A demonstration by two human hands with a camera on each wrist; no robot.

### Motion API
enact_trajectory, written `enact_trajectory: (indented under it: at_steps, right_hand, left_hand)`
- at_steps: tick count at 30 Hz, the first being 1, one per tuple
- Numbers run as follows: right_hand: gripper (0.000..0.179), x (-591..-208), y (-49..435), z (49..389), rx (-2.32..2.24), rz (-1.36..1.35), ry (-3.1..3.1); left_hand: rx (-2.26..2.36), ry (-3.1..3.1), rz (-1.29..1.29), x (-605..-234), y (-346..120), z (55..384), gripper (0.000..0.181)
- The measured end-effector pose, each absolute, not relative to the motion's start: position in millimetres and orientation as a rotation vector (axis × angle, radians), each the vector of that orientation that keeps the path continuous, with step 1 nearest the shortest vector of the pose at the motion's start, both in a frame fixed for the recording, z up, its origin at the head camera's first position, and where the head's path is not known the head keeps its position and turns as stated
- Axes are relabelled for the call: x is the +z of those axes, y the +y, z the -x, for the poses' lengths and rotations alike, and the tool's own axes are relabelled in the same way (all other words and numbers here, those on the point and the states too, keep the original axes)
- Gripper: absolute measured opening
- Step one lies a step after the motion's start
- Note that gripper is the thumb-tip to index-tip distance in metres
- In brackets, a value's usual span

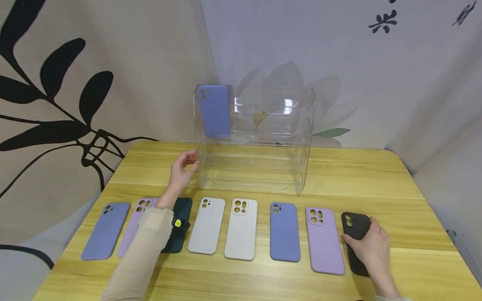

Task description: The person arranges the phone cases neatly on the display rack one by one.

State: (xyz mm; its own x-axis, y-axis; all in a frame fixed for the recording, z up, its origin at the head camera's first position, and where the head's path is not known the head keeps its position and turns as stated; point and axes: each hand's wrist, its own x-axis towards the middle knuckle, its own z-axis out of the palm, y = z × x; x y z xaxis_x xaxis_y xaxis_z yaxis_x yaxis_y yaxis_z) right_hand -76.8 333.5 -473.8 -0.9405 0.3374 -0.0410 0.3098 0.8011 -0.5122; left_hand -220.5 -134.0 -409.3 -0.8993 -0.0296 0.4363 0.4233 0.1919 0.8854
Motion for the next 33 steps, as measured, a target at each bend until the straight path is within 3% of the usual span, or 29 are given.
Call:
enact_trajectory:
  at_steps: [33]
  right_hand:
    - [0.077, -444, 321, 89, 0.834, 0.392, -2.697]
  left_hand:
    - [-1.75, -2.143, 0.369, -408, -136, 219, 0.028]
